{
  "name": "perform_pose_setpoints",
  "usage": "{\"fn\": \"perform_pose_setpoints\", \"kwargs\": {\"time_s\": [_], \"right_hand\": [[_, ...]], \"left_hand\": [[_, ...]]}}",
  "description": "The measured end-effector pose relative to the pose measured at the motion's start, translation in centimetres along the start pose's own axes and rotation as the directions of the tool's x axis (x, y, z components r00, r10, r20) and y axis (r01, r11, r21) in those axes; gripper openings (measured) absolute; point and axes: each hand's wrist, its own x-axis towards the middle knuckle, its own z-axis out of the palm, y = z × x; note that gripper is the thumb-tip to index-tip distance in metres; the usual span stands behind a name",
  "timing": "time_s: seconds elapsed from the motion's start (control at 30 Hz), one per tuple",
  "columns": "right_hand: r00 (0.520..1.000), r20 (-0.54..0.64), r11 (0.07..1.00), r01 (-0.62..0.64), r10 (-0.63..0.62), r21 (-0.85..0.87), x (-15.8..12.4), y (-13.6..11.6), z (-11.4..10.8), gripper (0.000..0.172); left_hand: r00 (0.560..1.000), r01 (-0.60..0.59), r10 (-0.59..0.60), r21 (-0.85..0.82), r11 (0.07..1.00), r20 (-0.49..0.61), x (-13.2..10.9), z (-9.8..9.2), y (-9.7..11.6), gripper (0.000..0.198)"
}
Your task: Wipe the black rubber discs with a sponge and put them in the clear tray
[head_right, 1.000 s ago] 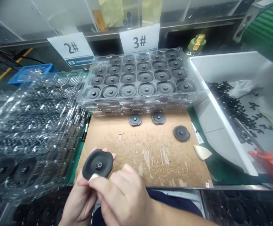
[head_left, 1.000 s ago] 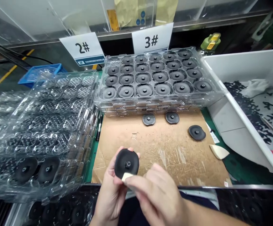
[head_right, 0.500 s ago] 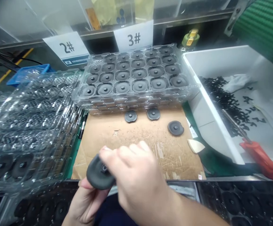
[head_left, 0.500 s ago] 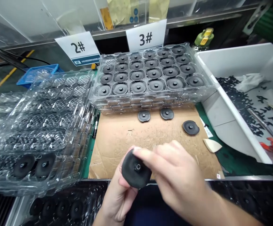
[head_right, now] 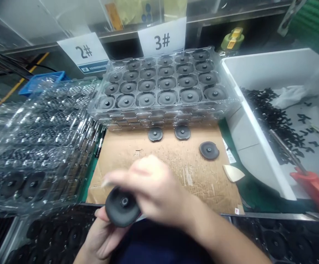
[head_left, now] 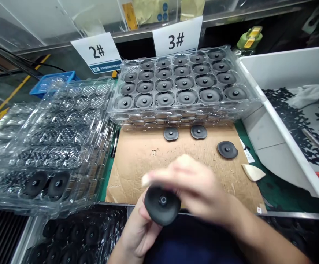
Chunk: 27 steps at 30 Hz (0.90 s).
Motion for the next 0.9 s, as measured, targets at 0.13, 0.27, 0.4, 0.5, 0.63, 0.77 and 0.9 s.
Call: {"fn": "perform_pose_setpoints", "kwargs": {"time_s": [0.13,0.27,0.4,0.5,0.63,0.77,0.9], "right_hand": [[0.899,-0.156,0.908,-0.418,0.409,-0.027,-2.7,4.0,1.6,0.031],[0.889,-0.008,0.887,-0.457,0.457,-0.065,-6.9,6.2,5.0,0.030],[0.873,-0.023,0.872,-0.487,0.487,-0.050,-6.6,5.2,4.5,0.028],[0.881,-0.147,0.890,-0.456,0.450,-0.008,-3.5,2.0,2.4,0.030],[0.982,-0.161,0.995,-0.097,0.094,-0.014,-0.6,-2.3,2.2,0.032],[0.998,0.017,0.998,-0.065,0.065,0.016,0.1,-3.0,3.2,0.028],[0.991,-0.100,0.982,-0.108,0.094,-0.156,1.3,-2.5,3.5,0.031]], "left_hand": [[0.992,0.105,-0.092,-0.177,0.978,0.082,-0.2,-0.1,1.2,0.054],[0.987,0.138,-0.115,-0.231,0.963,0.108,-0.1,-0.6,1.8,0.049],[0.986,0.120,-0.085,-0.253,0.960,0.143,0.4,-0.8,1.3,0.047],[0.994,0.062,-0.039,-0.243,0.968,0.100,0.6,-0.6,0.9,0.050],[0.999,0.041,-0.041,-0.192,0.980,0.002,0.7,-0.5,1.0,0.039],[0.995,-0.064,0.049,-0.168,0.984,-0.092,0.8,-1.0,1.3,0.046],[0.999,-0.032,0.033,-0.176,0.984,0.003,0.7,-0.7,1.3,0.036]]}}
